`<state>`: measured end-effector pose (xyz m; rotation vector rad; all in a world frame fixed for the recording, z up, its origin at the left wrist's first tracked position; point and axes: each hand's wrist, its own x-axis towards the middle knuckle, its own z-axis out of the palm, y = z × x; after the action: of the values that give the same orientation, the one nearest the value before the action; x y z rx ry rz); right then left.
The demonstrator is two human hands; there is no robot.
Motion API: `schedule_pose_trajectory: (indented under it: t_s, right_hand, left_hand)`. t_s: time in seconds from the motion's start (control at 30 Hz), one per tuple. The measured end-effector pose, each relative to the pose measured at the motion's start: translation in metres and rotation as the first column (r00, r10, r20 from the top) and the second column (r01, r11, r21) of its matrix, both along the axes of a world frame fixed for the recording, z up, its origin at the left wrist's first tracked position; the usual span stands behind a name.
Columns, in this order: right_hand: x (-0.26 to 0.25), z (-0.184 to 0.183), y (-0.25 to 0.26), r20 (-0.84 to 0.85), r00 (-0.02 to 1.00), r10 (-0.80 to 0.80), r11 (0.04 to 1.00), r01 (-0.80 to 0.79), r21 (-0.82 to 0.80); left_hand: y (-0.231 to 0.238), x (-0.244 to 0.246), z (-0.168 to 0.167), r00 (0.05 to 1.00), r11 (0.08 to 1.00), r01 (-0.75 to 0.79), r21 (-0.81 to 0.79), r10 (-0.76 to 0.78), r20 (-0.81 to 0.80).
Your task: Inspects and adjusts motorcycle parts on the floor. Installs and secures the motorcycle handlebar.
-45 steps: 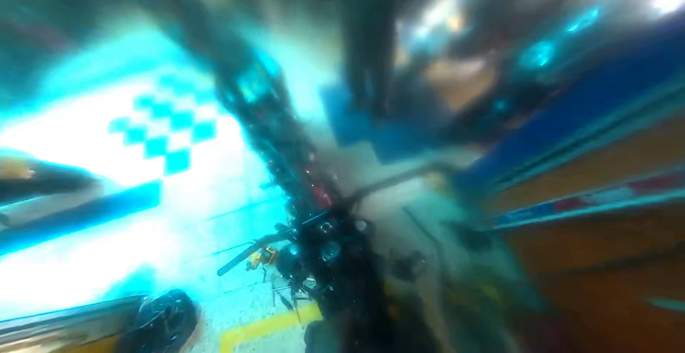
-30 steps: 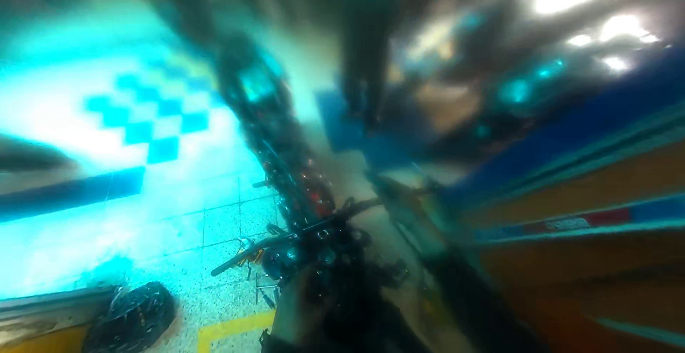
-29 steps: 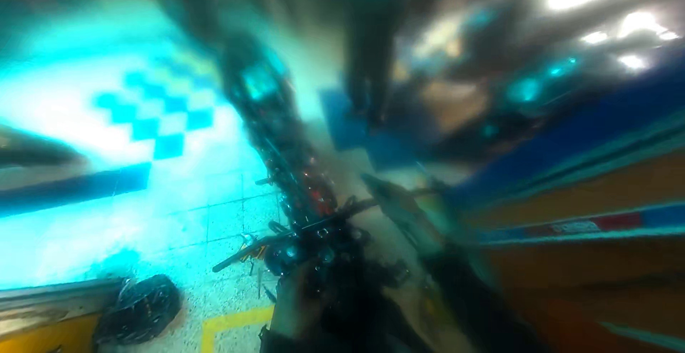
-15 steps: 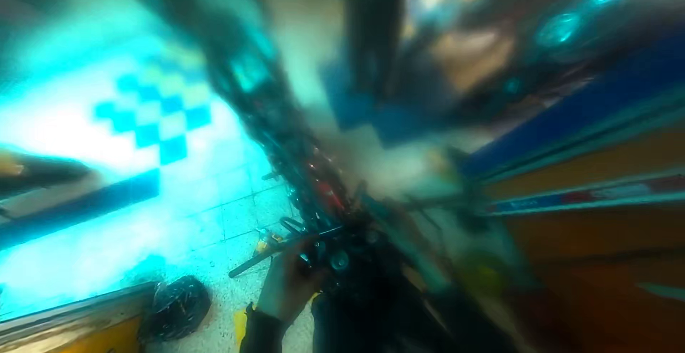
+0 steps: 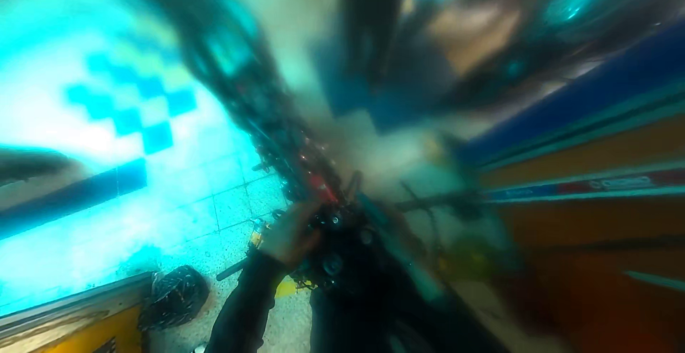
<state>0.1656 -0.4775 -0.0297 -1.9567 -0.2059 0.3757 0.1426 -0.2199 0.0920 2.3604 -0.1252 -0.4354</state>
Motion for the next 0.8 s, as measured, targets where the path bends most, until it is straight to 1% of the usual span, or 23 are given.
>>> schedule_pose_trajectory:
  t_s: [0.1, 0.2, 0.3, 0.33, 0.4, 0.5, 0.6, 0.67, 0.73, 0.8]
  right_hand:
    - [-0.005, 0.000, -0.002, 0.034, 0.999, -0.009, 1.000, 0.009, -0.014]
    - [-0.005, 0.007, 0.001, 0.007, 1.000, -0.024, 0.999, 0.024, -0.035]
    - [-0.004, 0.009, 0.001, -0.002, 1.000, -0.017, 0.998, 0.017, -0.057]
    - [-0.004, 0.009, 0.000, 0.005, 1.000, -0.008, 0.998, 0.008, -0.058]
    - [-0.001, 0.021, 0.000, -0.032, 0.999, -0.002, 1.000, 0.001, -0.026]
    - [0.003, 0.031, 0.001, -0.068, 0.998, 0.000, 1.000, -0.001, -0.006]
    - [0.004, 0.035, 0.002, -0.106, 0.994, -0.015, 0.999, 0.011, -0.040]
    - [0.005, 0.038, 0.002, -0.141, 0.990, -0.017, 0.999, 0.010, -0.051]
    - [0.006, 0.038, 0.001, -0.136, 0.991, -0.012, 0.998, 0.004, -0.056]
    - [0.006, 0.031, -0.001, -0.131, 0.991, 0.011, 0.998, -0.018, -0.054]
  left_hand:
    - [-0.003, 0.009, -0.013, 0.992, 0.992, 0.119, -0.044, -0.117, 0.050]
    - [-0.005, 0.015, -0.028, 0.972, 0.970, 0.225, -0.087, -0.217, 0.094]
    - [-0.007, 0.025, -0.042, 0.945, 0.934, 0.319, -0.164, -0.300, 0.130]
    - [-0.008, 0.028, -0.044, 0.938, 0.922, 0.341, -0.182, -0.322, 0.126]
    - [-0.009, 0.032, -0.047, 0.937, 0.913, 0.348, -0.215, -0.333, 0.100]
    - [-0.008, 0.029, -0.051, 0.955, 0.921, 0.296, -0.252, -0.289, 0.065]
    - [-0.009, 0.013, -0.053, 0.981, 0.949, 0.188, -0.253, -0.193, 0.006]
    - [-0.015, 0.003, -0.057, 0.996, 0.960, 0.093, -0.262, -0.090, 0.024]
    - [-0.021, -0.005, -0.060, 0.998, 0.965, 0.005, -0.262, 0.012, 0.064]
    - [-0.023, -0.012, -0.066, 0.989, 0.955, -0.033, -0.294, 0.074, 0.130]
